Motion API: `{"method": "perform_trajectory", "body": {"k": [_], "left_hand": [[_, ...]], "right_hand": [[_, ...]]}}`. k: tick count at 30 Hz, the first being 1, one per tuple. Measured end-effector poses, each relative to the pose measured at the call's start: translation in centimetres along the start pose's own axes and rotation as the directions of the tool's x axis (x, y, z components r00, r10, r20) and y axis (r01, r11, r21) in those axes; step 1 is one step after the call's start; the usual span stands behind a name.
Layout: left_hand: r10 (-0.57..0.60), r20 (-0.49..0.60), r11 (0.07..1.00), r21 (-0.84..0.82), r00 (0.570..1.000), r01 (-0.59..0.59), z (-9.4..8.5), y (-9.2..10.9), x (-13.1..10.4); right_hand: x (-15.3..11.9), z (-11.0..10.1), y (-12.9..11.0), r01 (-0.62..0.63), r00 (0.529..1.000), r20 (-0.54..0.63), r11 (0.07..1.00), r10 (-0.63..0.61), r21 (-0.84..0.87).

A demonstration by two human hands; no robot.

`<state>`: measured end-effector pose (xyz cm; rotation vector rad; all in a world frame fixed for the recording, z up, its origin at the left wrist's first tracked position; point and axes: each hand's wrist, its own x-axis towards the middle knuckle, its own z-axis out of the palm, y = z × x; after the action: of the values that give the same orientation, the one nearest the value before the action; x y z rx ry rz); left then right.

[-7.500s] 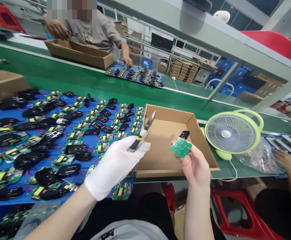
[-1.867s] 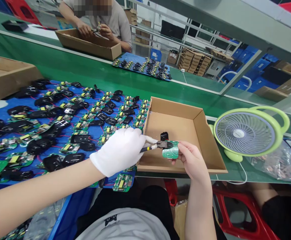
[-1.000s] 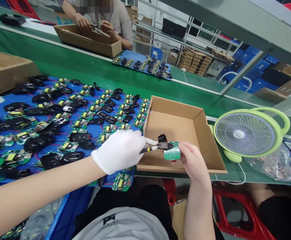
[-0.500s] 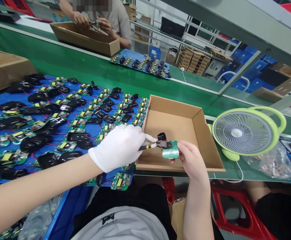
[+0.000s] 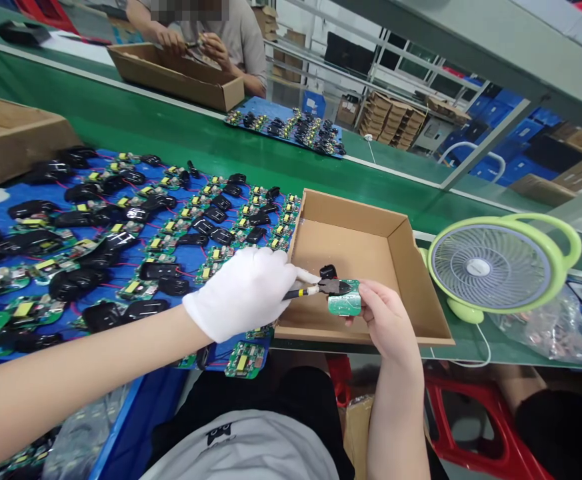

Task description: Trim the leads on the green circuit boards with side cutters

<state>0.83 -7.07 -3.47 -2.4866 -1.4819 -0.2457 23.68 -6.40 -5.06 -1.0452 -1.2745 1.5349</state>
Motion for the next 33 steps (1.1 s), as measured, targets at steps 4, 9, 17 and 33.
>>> {"method": "perform_trajectory", "body": {"k": [4,9,17,33], "left_hand": [[0.006,0.022,1.0,0.022,1.0,-0.006,-0.5,-0.1,0.2],[0.027,0.041,0.999,0.022,0.999,-0.028,-0.8,-0.5,0.5],[0.037,0.004,0.999,0.018,0.999,-0.037,0.0,-1.0,0.7],[-0.079,0.097,0.996,-0.034,0.992,0.083,-0.3,-1.2,1.3]], "right_hand": [[0.0,0.1,-0.1,-0.005,1.0,0.008,1.0,0.006,-0.005],[0.0,0.1,-0.2,-0.023,1.0,0.017,1.0,0.023,-0.011],[0.1,0.1,-0.2,-0.035,0.999,0.018,0.999,0.035,-0.009],[0.3,0.3,-0.4,-0.05,0.999,-0.009,0.999,0.05,0.004]]}}
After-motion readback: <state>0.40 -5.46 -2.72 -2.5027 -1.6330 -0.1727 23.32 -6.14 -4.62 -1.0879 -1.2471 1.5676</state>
